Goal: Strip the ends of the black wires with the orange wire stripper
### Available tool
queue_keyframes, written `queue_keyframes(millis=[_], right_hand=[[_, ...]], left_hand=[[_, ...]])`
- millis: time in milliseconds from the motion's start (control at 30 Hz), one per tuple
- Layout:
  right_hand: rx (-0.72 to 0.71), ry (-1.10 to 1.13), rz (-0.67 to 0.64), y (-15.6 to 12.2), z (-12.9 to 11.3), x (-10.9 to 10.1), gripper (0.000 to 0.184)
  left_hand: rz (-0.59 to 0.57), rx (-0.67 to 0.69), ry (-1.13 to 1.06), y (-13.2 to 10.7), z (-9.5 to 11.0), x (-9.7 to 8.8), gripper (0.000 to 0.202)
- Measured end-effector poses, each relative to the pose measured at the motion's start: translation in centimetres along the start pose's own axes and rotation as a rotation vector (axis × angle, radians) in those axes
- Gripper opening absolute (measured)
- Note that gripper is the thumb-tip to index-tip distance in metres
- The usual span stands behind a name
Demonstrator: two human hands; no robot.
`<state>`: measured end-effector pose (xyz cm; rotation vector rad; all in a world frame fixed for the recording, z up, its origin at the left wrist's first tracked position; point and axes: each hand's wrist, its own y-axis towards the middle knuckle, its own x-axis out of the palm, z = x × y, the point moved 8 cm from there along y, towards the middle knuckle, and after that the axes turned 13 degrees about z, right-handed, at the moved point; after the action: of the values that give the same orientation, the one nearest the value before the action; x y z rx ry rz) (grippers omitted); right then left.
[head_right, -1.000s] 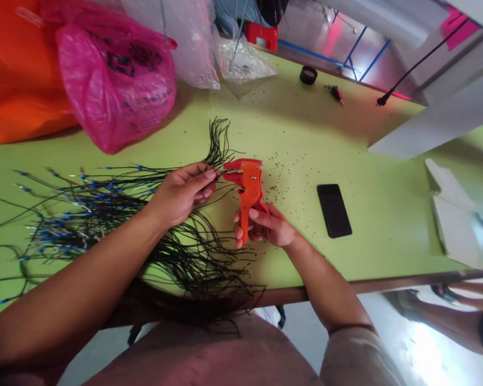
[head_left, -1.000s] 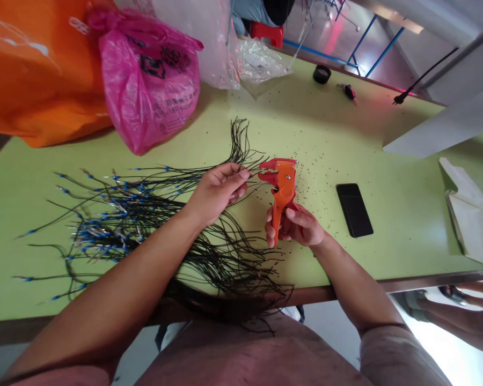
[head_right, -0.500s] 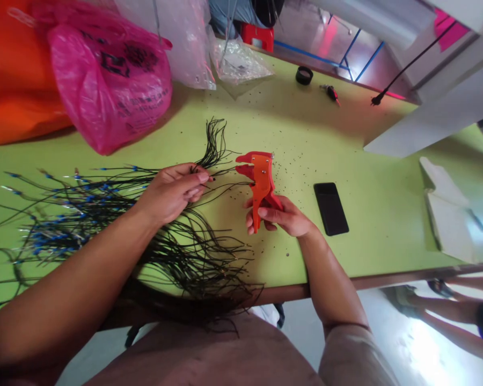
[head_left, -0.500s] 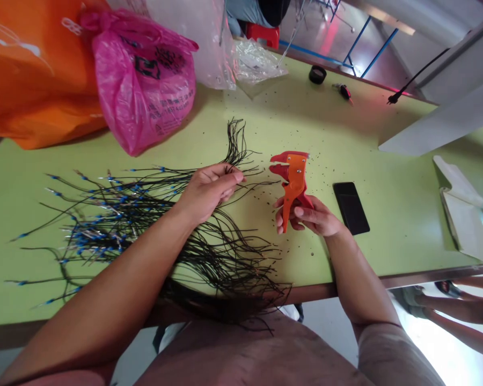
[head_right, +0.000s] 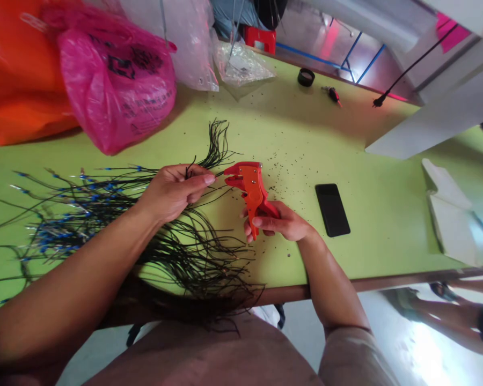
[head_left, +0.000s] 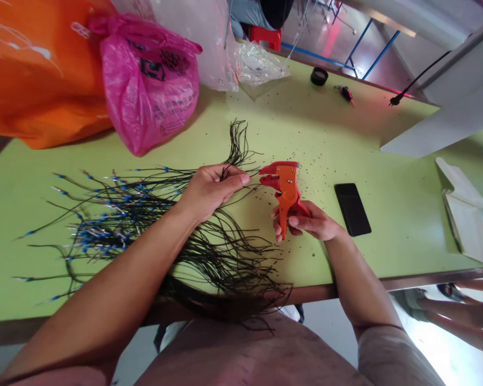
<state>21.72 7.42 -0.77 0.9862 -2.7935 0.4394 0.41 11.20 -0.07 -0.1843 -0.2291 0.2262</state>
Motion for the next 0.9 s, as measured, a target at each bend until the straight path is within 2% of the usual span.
queue_keyframes(millis=[400,600,767,900], right_hand=[[-0.012,0.040,-0.019,-0.1,0.0,0.1,0.048],[0.046,-0.005,-0.073,-0.1,0.4,1.0,0.045],[0.070,0.017,0.005,0.5,1.3,1.4,0.041],[0.110,0.048,0.096,1.0,2.3,1.5,0.044]], left_hand=[[-0.084,0.013,0.043,-0.1,0.0,0.4,0.028],[-0.114,-0.009,0.057,-0.2,-0.2,0.4,0.029],[-0.127,0.026,0.059,-0.2,-0.1,0.2,0.032],[-0.104,0.078,0.057,-0.1,0.1,0.0,0.034]])
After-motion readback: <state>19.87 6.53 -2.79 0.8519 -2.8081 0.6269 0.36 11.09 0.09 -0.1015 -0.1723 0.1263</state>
